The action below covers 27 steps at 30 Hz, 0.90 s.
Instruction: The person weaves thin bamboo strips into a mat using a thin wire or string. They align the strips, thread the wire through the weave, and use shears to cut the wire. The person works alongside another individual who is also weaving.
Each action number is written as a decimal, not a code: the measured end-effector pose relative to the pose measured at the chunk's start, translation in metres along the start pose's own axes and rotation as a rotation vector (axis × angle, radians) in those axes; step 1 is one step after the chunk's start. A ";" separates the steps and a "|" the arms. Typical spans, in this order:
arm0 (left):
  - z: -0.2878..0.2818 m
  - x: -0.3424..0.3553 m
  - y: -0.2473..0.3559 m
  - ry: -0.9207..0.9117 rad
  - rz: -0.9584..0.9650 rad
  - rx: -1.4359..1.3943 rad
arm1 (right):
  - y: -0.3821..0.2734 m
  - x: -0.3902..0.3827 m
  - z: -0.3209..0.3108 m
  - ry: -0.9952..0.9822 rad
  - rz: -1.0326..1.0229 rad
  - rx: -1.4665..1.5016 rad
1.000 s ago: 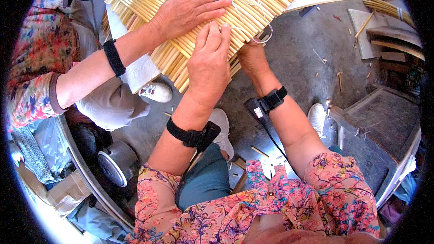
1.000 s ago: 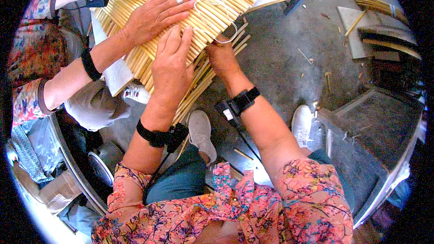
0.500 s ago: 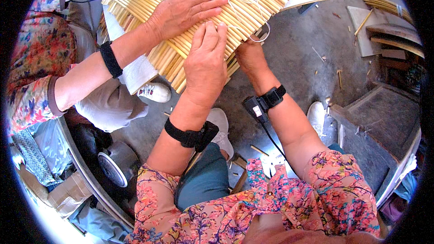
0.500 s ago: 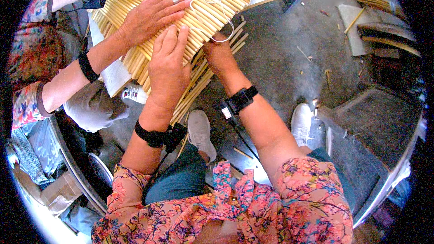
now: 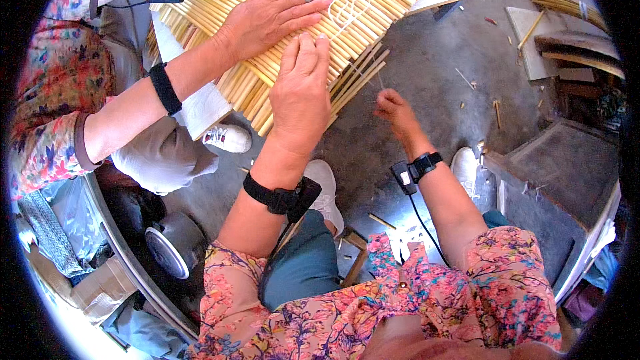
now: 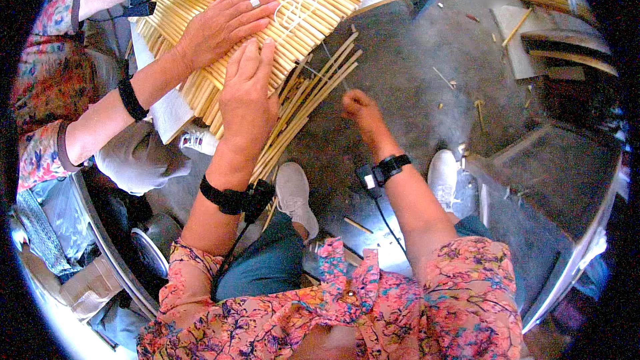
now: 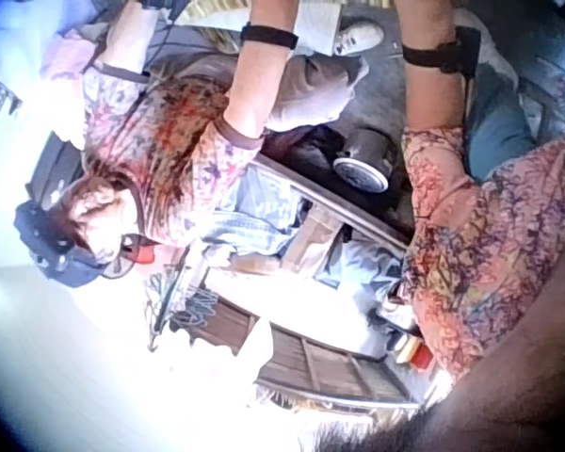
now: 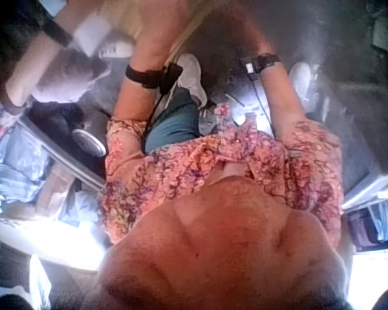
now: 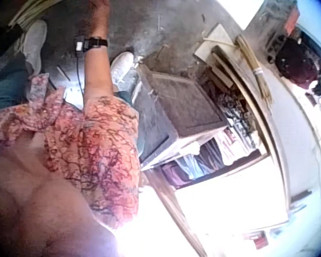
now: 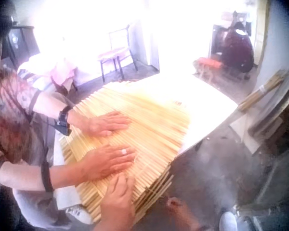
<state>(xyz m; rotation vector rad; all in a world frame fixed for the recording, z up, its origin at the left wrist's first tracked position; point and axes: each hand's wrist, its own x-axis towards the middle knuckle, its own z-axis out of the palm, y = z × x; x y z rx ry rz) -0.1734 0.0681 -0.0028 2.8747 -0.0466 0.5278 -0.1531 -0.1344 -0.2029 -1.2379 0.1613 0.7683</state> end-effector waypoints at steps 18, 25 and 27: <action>0.003 -0.003 -0.001 0.009 0.008 0.016 | -0.118 -0.038 -0.179 0.324 -0.550 0.984; 0.001 -0.008 -0.008 0.026 0.008 0.056 | -0.143 -0.040 -0.159 0.571 -0.484 0.174; 0.010 0.002 0.004 0.047 0.039 -0.017 | -0.074 -0.036 -0.250 0.908 -0.631 -0.521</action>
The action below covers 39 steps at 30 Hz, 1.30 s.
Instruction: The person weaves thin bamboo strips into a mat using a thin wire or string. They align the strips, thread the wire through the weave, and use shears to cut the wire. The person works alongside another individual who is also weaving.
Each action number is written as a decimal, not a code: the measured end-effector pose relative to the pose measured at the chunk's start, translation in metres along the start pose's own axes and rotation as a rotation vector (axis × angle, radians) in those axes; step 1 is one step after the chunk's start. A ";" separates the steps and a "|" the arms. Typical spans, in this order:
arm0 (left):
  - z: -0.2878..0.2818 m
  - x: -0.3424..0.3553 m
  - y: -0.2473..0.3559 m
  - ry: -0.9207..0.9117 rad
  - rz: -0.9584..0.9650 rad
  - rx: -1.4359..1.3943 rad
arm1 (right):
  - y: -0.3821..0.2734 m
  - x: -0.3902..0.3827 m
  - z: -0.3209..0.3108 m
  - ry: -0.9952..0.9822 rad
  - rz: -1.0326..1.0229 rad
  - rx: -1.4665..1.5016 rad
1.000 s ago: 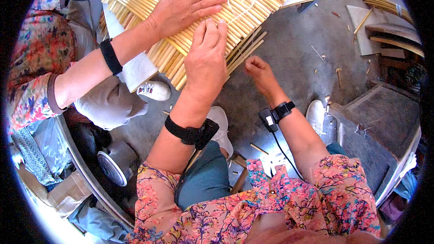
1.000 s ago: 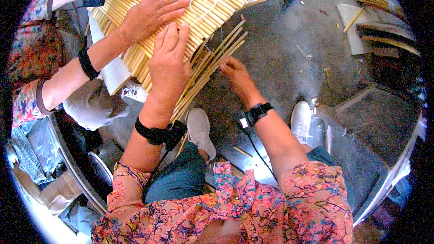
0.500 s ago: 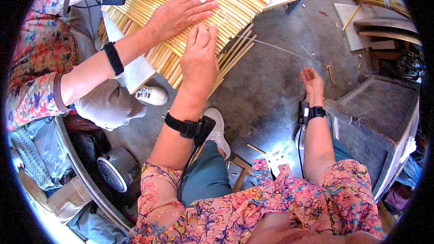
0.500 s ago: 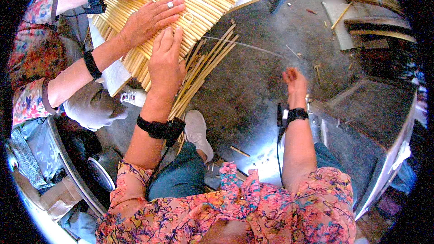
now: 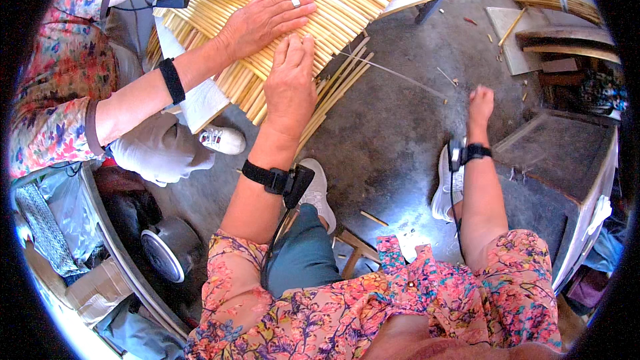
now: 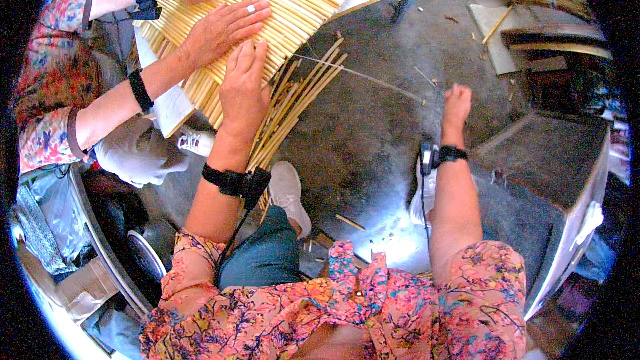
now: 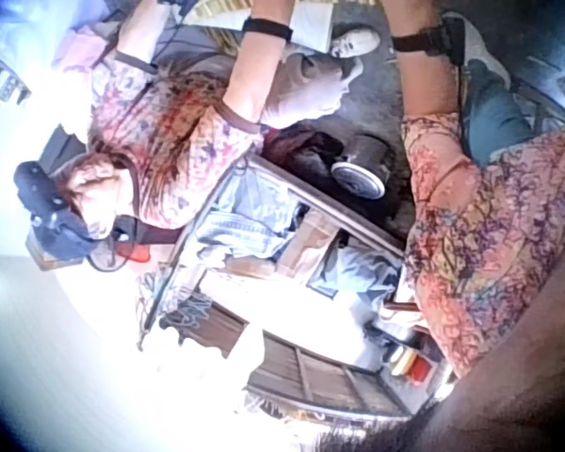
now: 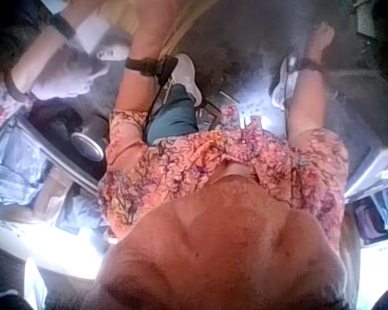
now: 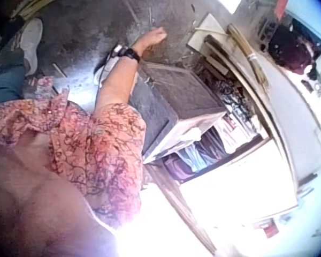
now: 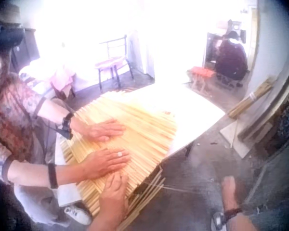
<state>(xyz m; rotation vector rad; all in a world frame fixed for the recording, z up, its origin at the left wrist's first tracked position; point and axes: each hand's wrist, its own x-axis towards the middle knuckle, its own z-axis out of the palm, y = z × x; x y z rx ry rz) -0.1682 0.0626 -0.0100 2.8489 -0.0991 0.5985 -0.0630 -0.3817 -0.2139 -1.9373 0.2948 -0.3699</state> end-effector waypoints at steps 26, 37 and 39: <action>-0.029 -0.026 -0.030 -0.099 0.048 -0.024 | -0.236 -0.169 0.222 -1.108 0.269 0.351; -0.035 -0.030 -0.033 -0.071 0.006 -0.209 | -0.245 -0.168 0.229 -1.161 0.212 0.354; -0.033 -0.030 -0.033 -0.063 0.006 -0.206 | -0.246 -0.170 0.230 -1.153 0.216 0.371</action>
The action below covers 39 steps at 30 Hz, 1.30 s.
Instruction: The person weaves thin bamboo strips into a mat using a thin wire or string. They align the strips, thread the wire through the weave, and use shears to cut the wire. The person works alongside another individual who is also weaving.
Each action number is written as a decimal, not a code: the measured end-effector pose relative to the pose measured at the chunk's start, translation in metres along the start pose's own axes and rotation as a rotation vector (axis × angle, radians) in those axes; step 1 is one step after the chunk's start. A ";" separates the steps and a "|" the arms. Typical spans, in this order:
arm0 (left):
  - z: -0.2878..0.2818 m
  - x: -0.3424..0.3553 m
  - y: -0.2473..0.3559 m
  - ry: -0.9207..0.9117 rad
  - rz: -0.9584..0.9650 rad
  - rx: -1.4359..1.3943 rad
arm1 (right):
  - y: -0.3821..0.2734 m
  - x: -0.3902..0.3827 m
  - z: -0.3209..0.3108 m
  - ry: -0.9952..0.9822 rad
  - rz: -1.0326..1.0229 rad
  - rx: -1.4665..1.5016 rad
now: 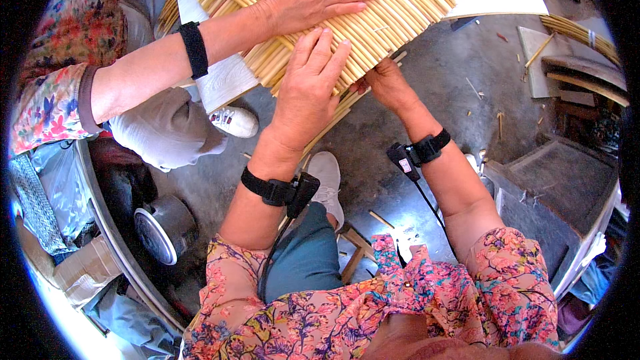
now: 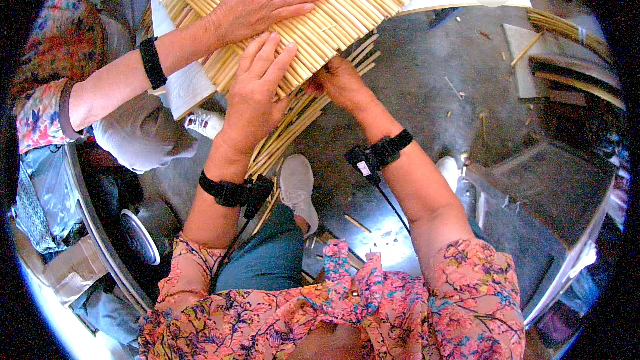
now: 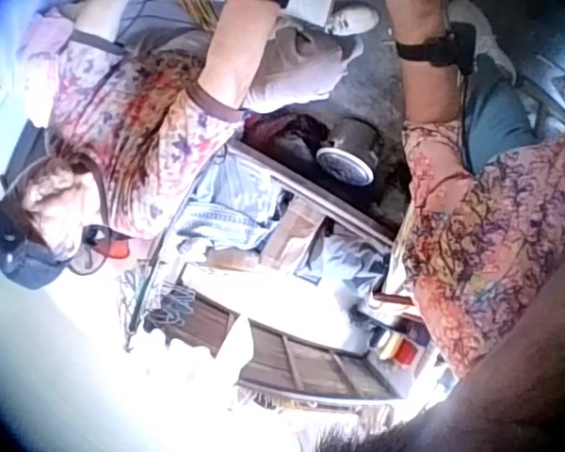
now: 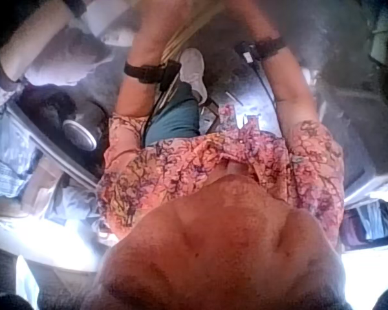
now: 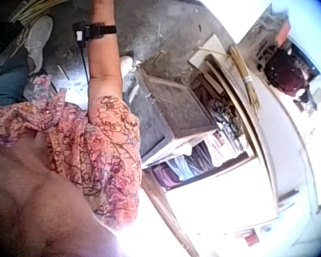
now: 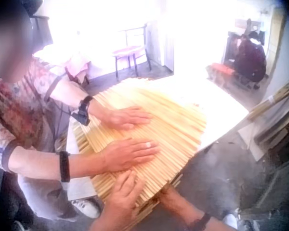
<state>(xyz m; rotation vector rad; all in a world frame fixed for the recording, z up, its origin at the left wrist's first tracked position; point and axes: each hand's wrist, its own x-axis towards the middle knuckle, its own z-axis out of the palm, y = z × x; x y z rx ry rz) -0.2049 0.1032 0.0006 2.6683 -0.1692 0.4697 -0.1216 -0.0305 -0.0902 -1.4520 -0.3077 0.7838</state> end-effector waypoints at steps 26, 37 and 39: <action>0.004 -0.003 -0.009 -0.009 0.119 0.106 | 0.000 -0.001 0.010 0.082 -0.097 0.076; 0.006 -0.003 -0.008 0.008 0.117 0.097 | 0.018 -0.001 0.009 0.114 -0.111 0.124; 0.005 -0.001 -0.006 0.016 0.126 0.094 | 0.019 -0.001 0.009 0.133 -0.117 0.133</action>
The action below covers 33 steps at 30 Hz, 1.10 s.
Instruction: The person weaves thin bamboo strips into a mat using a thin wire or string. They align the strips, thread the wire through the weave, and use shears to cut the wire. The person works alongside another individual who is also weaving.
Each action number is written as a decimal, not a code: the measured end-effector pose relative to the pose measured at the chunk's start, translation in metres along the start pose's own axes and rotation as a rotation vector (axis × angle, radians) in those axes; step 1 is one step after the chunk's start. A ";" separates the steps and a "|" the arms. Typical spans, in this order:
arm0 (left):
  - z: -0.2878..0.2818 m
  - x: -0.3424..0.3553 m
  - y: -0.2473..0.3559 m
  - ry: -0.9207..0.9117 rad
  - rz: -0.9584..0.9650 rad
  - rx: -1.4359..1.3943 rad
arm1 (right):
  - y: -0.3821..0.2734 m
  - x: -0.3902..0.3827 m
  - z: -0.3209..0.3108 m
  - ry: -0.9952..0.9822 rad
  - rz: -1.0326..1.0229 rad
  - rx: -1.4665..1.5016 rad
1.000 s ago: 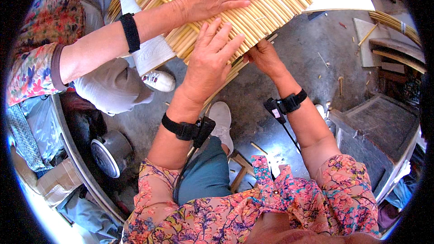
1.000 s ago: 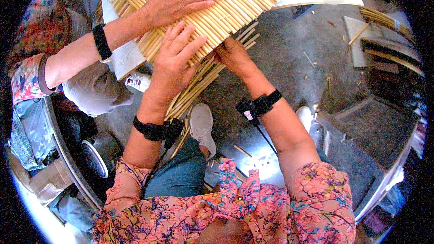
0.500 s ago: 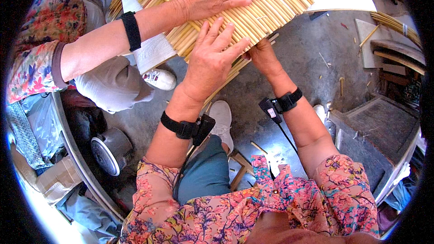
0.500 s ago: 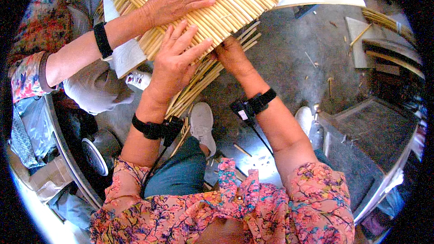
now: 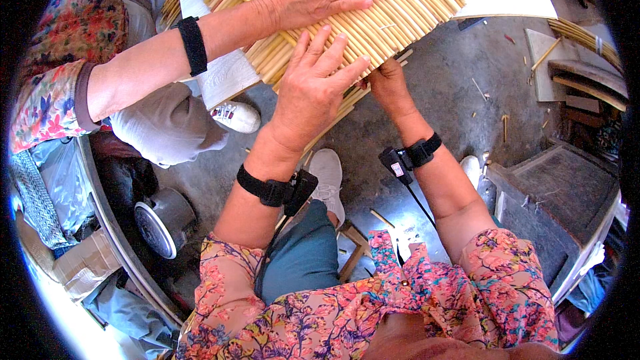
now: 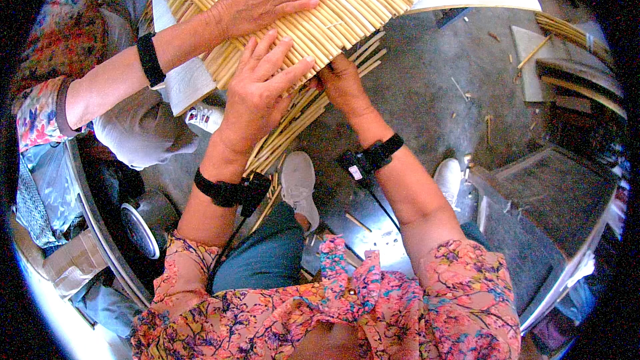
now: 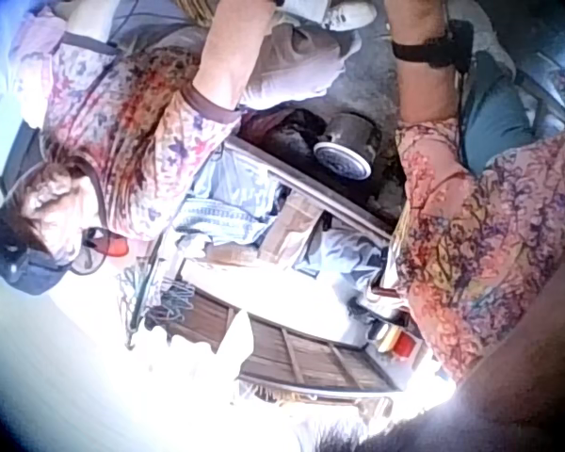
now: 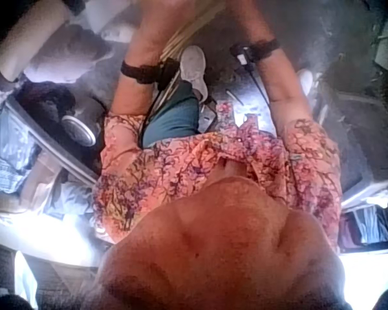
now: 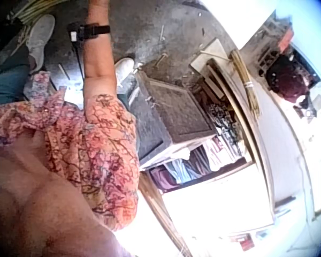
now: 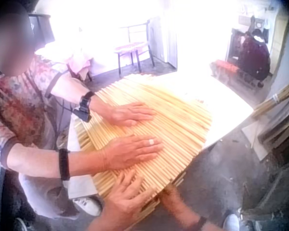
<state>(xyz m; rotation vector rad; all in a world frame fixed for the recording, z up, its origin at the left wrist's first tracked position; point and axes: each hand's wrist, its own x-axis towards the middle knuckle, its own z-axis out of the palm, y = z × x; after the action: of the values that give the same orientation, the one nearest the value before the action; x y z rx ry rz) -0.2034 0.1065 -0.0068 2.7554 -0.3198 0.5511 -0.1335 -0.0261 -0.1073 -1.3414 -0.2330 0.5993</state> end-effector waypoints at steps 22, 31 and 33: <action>-0.001 -0.002 0.001 -0.002 -0.027 0.011 | -0.041 -0.011 0.014 0.036 0.023 0.154; 0.001 -0.002 -0.002 0.065 -0.010 -0.016 | -0.059 -0.018 -0.012 -0.076 0.140 0.014; 0.001 -0.005 -0.004 0.063 -0.022 -0.023 | -0.063 -0.023 -0.053 -0.020 -0.060 -0.631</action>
<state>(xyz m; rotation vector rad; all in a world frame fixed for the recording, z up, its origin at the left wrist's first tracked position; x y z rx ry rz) -0.2067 0.1110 -0.0113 2.7101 -0.2794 0.6234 -0.1094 -0.0900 -0.0548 -1.9265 -0.5054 0.5053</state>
